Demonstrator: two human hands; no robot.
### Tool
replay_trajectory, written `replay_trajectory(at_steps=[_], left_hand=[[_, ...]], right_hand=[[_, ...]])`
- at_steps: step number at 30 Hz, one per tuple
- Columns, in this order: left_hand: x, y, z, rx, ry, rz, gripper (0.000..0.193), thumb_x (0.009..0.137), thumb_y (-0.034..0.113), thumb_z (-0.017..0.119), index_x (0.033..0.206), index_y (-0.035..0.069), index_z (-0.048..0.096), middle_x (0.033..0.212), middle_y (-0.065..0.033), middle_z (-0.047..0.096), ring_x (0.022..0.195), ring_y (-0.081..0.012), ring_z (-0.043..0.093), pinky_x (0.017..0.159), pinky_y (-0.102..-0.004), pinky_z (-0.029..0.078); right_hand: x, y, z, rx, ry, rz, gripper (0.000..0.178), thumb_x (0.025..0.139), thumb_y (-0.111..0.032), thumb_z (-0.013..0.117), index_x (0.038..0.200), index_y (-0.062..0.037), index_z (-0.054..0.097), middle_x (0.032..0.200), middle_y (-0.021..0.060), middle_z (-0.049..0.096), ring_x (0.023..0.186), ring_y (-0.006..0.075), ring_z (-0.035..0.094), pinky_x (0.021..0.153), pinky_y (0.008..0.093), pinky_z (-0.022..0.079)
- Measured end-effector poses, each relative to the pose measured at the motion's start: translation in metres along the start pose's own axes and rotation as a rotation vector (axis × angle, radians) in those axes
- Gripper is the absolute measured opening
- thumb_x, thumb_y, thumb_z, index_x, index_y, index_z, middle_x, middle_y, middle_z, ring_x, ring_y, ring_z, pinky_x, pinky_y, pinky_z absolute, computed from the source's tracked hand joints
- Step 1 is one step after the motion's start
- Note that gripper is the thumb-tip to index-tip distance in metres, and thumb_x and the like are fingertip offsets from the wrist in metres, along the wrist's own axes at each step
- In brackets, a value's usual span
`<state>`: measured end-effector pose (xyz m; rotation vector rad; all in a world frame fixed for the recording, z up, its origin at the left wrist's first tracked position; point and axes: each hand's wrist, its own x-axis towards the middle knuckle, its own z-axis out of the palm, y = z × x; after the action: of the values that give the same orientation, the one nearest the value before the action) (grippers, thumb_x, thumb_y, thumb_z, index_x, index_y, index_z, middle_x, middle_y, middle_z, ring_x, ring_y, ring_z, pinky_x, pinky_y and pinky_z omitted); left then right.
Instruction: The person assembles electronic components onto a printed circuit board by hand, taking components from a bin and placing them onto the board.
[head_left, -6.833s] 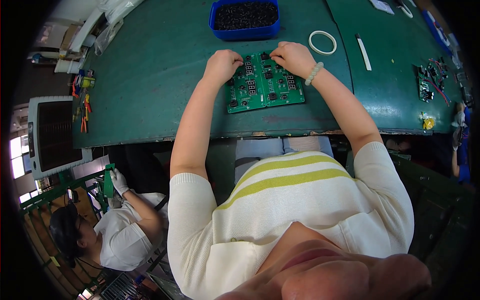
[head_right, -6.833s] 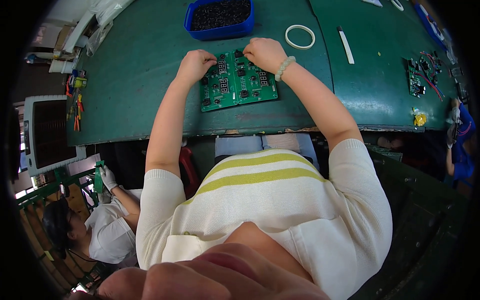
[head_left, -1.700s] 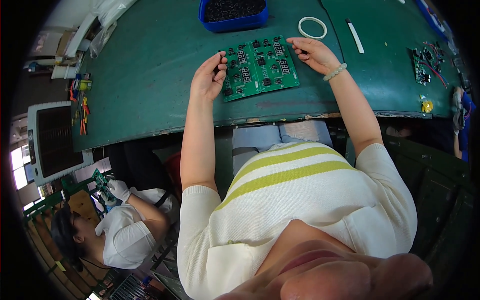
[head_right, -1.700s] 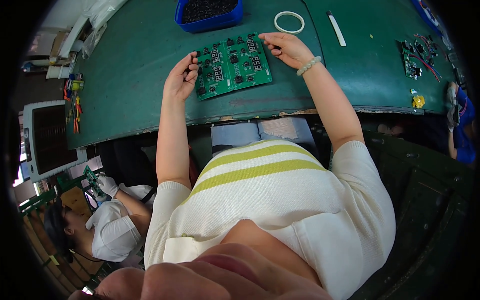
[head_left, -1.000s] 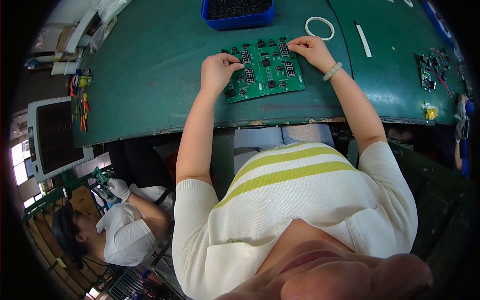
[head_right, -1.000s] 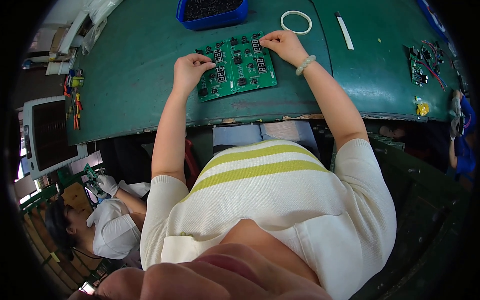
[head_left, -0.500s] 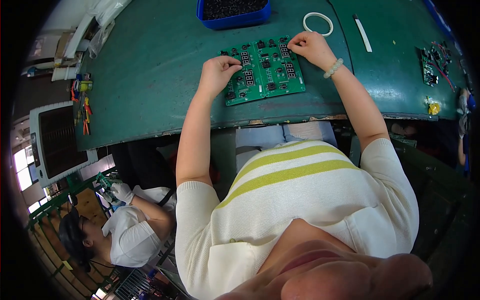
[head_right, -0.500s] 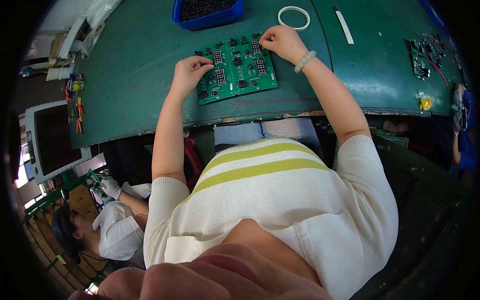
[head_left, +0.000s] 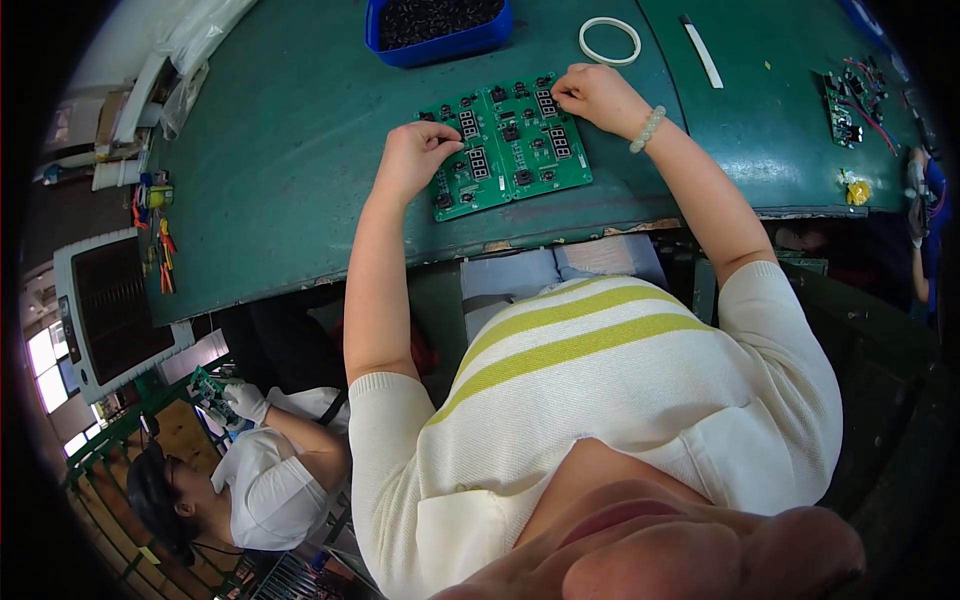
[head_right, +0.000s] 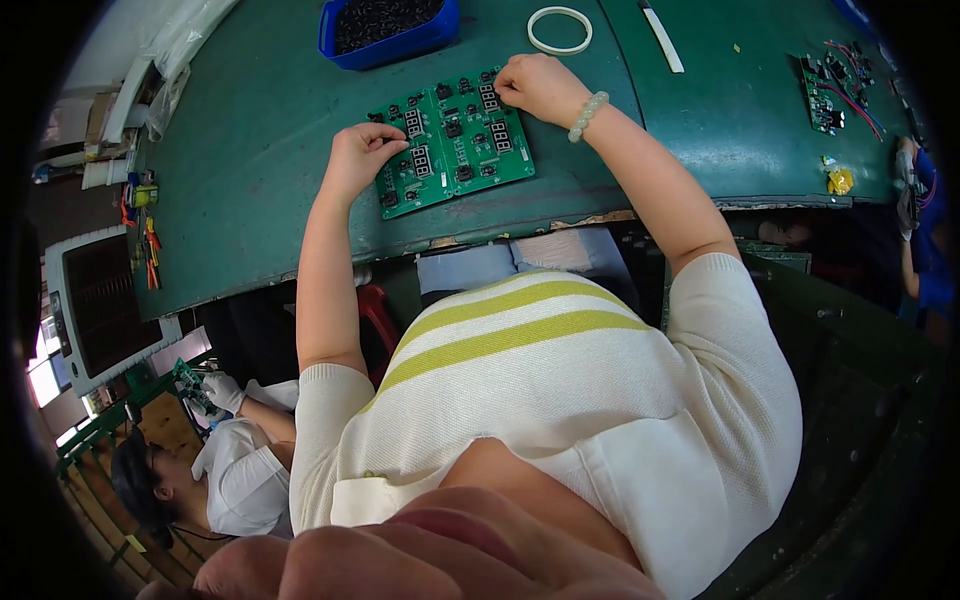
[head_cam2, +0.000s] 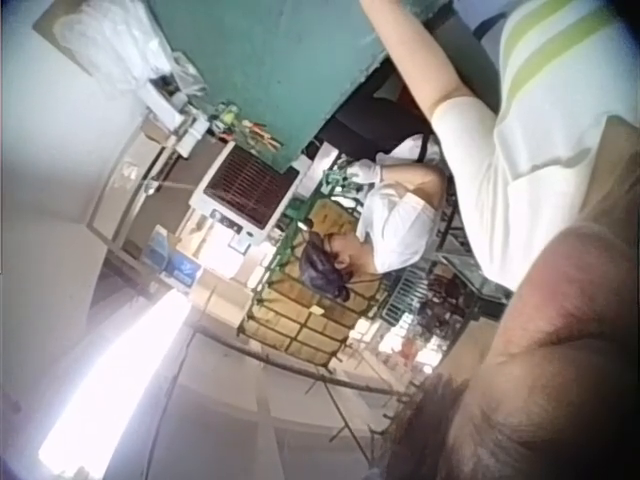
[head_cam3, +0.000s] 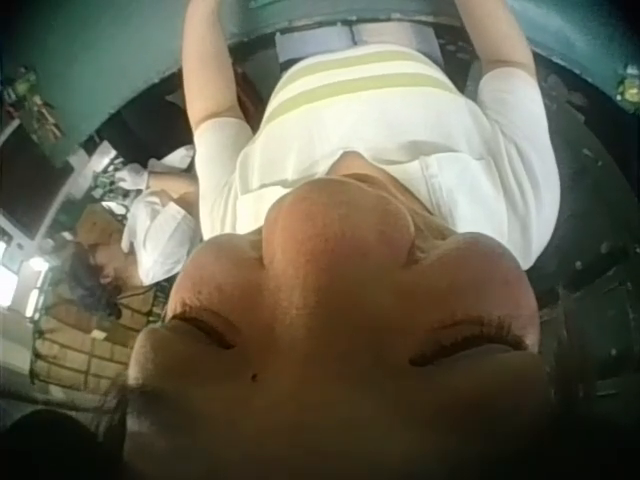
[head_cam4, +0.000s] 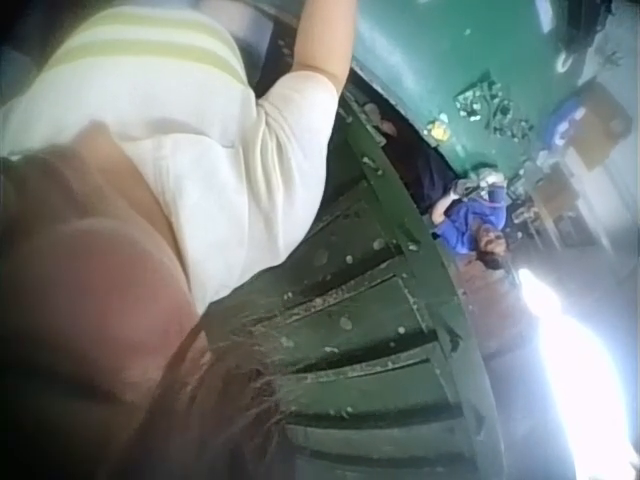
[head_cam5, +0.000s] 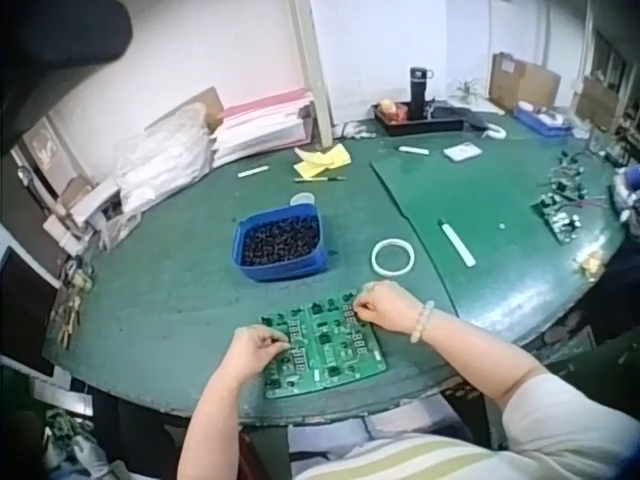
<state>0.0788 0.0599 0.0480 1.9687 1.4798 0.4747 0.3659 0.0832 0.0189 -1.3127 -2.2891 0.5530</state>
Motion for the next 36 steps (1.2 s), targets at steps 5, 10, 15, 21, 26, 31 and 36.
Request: replay_trajectory(at_steps=[5, 10, 15, 21, 26, 31, 36], left_hand=[[0.000, 0.002, 0.002, 0.060, 0.032, 0.060, 0.016, 0.069, 0.010, 0.070, 0.083, 0.003, 0.068, 0.068, -0.0080, 0.060, 0.057, -0.0139, 0.052, 0.056, -0.0272, 0.044], [-0.007, -0.010, -0.001, -0.358, 0.208, -0.060, 0.015, 0.078, 0.010, 0.060, 0.086, -0.002, 0.064, 0.065, -0.0030, 0.053, 0.054, -0.0115, 0.046, 0.050, -0.0245, 0.039], [-0.020, 0.005, -0.021, -1.404, 0.230, -0.375, 0.022, 0.090, 0.015, 0.043, 0.104, -0.002, 0.048, 0.062, 0.0000, 0.037, 0.049, -0.0075, 0.029, 0.041, -0.0214, 0.022], [-0.019, 0.004, -0.010, -1.650, 0.108, -0.336, 0.021, 0.090, 0.020, 0.053, 0.093, 0.000, 0.050, 0.065, -0.0005, 0.044, 0.052, -0.0068, 0.037, 0.041, -0.0188, 0.026], [-0.016, 0.018, -0.006, -1.643, 0.146, -0.402, 0.021, 0.087, 0.019, 0.058, 0.087, -0.001, 0.055, 0.071, -0.0012, 0.051, 0.057, -0.0061, 0.043, 0.041, -0.0167, 0.029], [-0.013, 0.016, 0.002, -1.428, 0.142, -0.397, 0.022, 0.083, 0.014, 0.063, 0.095, -0.004, 0.058, 0.073, -0.0018, 0.054, 0.056, -0.0062, 0.044, 0.043, -0.0161, 0.030], [-0.012, 0.031, 0.014, -0.756, 0.226, -0.285, 0.022, 0.076, 0.015, 0.070, 0.089, -0.002, 0.065, 0.061, 0.0012, 0.052, 0.049, -0.0064, 0.041, 0.044, -0.0190, 0.032]], right_hand=[[-0.010, 0.007, 0.000, 0.028, 0.051, -0.107, 0.016, 0.081, -0.014, 0.055, 0.088, -0.0049, 0.066, 0.076, 0.0086, 0.057, 0.071, 0.0235, 0.057, 0.063, 0.0330, 0.046], [-0.015, 0.010, -0.009, 1.075, 0.128, 0.472, 0.026, 0.087, -0.007, 0.047, 0.110, 0.0023, 0.055, 0.074, 0.0011, 0.049, 0.059, 0.0123, 0.044, 0.054, 0.0227, 0.038], [-0.020, 0.002, -0.015, 1.539, 0.186, 0.571, 0.027, 0.090, -0.010, 0.047, 0.111, 0.0070, 0.049, 0.079, 0.0017, 0.048, 0.062, 0.0064, 0.040, 0.049, 0.0170, 0.034], [-0.025, 0.009, -0.012, 1.620, 0.055, 0.583, 0.025, 0.090, -0.015, 0.052, 0.105, 0.0059, 0.054, 0.083, 0.0019, 0.051, 0.064, 0.0047, 0.042, 0.049, 0.0141, 0.034], [-0.026, -0.002, -0.019, 1.587, 0.088, 0.573, 0.025, 0.090, -0.013, 0.052, 0.106, 0.0062, 0.055, 0.083, 0.0018, 0.052, 0.065, 0.0050, 0.044, 0.051, 0.0145, 0.036], [-0.028, -0.004, -0.015, 1.499, 0.085, 0.604, 0.024, 0.087, -0.009, 0.056, 0.106, 0.0048, 0.055, 0.079, 0.0013, 0.053, 0.064, 0.0048, 0.045, 0.051, 0.0149, 0.036], [-0.029, -0.001, 0.002, 1.447, 0.083, 0.668, 0.023, 0.082, -0.012, 0.064, 0.099, 0.0023, 0.059, 0.080, 0.0023, 0.057, 0.056, 0.0036, 0.041, 0.045, 0.0159, 0.031]])
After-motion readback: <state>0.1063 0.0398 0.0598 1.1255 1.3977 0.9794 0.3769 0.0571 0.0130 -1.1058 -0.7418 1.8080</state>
